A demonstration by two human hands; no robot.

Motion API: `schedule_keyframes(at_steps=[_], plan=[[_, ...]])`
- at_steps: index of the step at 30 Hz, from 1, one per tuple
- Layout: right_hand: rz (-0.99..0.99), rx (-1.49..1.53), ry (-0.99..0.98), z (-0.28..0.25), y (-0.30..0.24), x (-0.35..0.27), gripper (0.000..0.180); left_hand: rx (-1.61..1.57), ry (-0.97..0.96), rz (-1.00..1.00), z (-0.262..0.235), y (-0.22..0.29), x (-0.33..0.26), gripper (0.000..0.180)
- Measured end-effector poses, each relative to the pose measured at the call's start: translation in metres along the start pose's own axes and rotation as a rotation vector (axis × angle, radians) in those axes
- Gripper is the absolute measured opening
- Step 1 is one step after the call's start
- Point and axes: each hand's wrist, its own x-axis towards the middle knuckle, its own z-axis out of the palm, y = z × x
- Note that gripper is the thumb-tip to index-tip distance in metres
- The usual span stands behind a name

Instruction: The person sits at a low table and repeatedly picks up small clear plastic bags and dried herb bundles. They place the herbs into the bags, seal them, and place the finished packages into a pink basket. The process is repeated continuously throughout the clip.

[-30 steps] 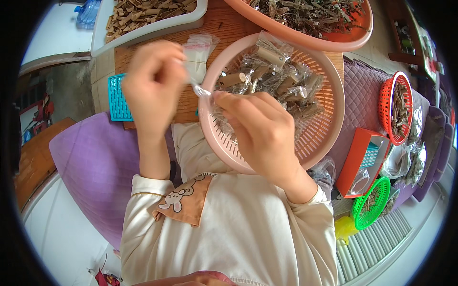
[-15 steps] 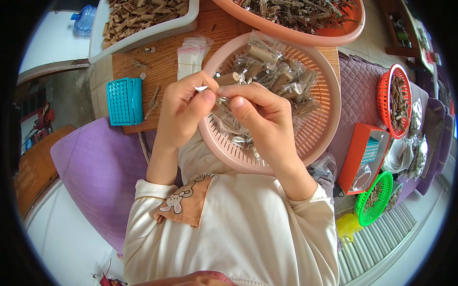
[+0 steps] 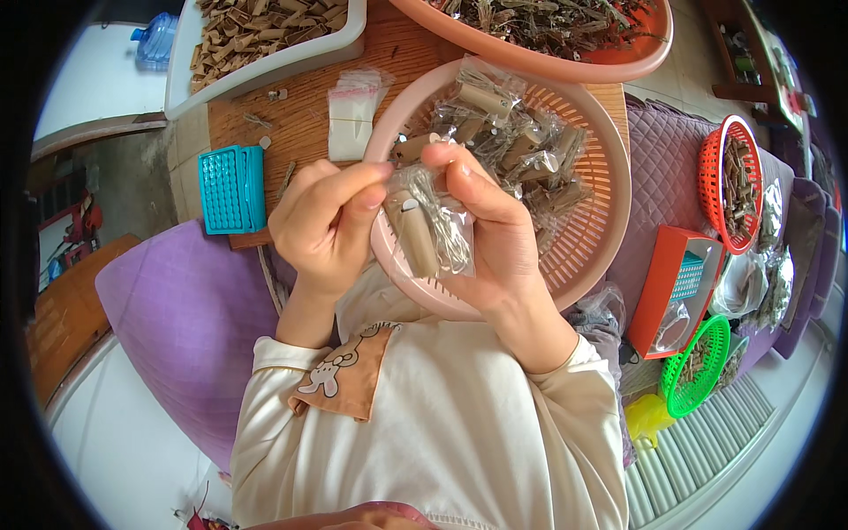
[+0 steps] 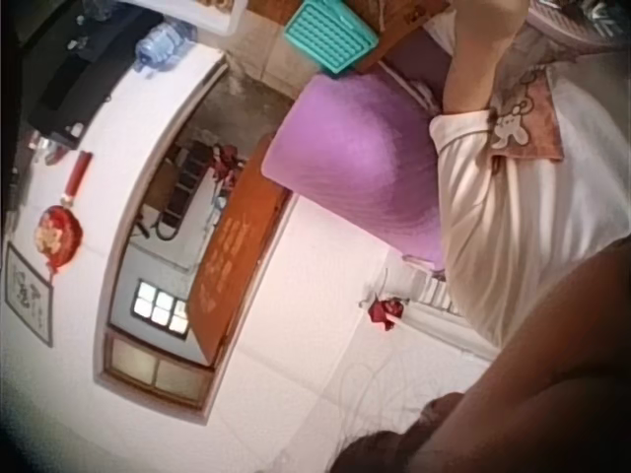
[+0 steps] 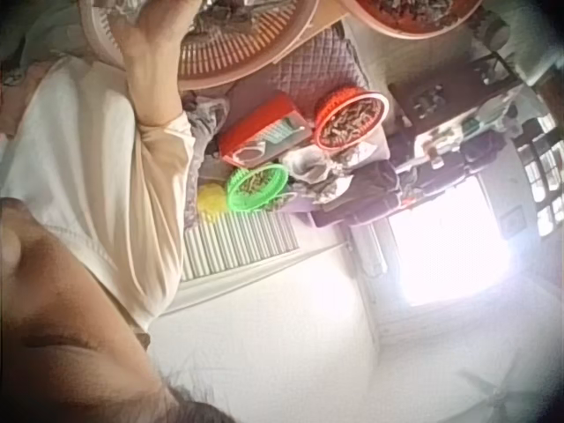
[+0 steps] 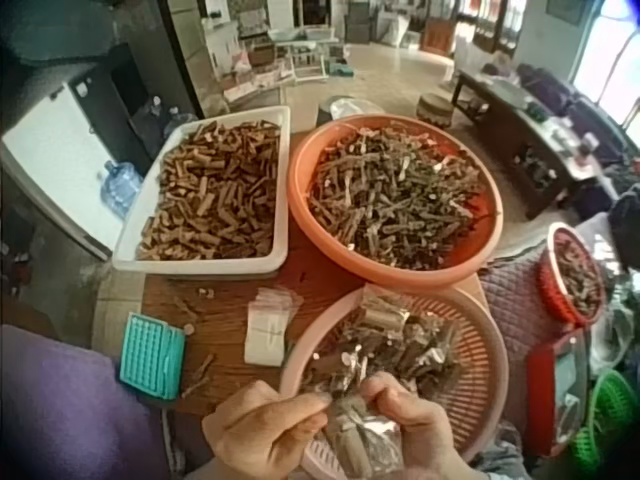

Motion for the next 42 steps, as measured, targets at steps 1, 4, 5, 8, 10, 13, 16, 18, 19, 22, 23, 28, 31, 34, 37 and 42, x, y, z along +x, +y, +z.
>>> schedule_keyframes(at_steps=[1,4,5,8,10,13,16,18,19,22,23,28,31,34,37,42], plan=[[0.037,0.042,-0.021,0.000,0.000,-0.001,0.017,0.004,0.023,0.066,-0.001,-0.002,-0.002,0.011],[0.172,0.260,-0.134,-0.008,-0.002,0.001,0.010,0.091,0.021,0.291,-0.005,-0.001,0.000,0.018],[0.142,0.143,-0.084,0.000,-0.001,-0.001,0.014,0.151,0.006,0.365,-0.007,-0.004,-0.002,0.027],[0.128,-0.038,-0.316,-0.019,0.000,0.006,0.023,0.237,-0.013,0.574,-0.015,-0.008,-0.001,0.032],[0.127,-0.073,-0.162,-0.013,0.003,0.002,0.025,0.271,-0.120,0.656,-0.019,-0.012,0.000,0.029],[0.125,-0.297,-0.003,-0.019,-0.003,-0.005,0.024,0.368,-0.245,0.816,-0.026,-0.016,0.001,0.027],[-0.112,-0.646,0.416,-0.005,-0.018,-0.012,0.024,0.451,-0.486,0.783,-0.038,-0.020,-0.002,0.019],[-0.415,-0.749,0.336,-0.029,-0.047,-0.019,0.022,0.412,-0.545,0.597,-0.044,-0.031,-0.006,0.013],[-0.439,-0.717,0.289,-0.034,-0.058,-0.023,0.022,0.389,-0.574,0.504,-0.047,-0.038,-0.007,0.011],[-0.519,-0.782,0.266,-0.047,-0.083,-0.032,0.022,0.303,-0.413,0.027,-0.059,-0.055,-0.006,0.020],[-0.550,-0.903,0.337,-0.052,-0.090,-0.033,0.023,0.265,-0.345,-0.184,-0.065,-0.058,-0.004,0.023],[-0.380,-1.292,0.444,-0.064,-0.120,-0.037,0.023,0.264,-0.342,-0.626,-0.224,-0.120,0.036,0.023],[-0.481,-1.398,0.442,-0.067,-0.117,-0.032,0.020,0.298,0.370,-0.756,-0.296,-0.137,0.052,0.043],[-0.501,-1.322,0.373,-0.054,-0.107,-0.032,0.029,0.672,0.168,-0.926,-0.353,-0.155,0.070,0.051],[-0.569,-1.355,0.168,-0.053,-0.103,-0.032,0.042,0.367,-0.119,-0.879,-0.311,-0.136,0.078,0.057],[-0.796,-1.714,0.298,-0.061,-0.107,-0.035,0.033,1.671,-0.403,-1.026,-0.236,-0.082,0.079,0.060]])
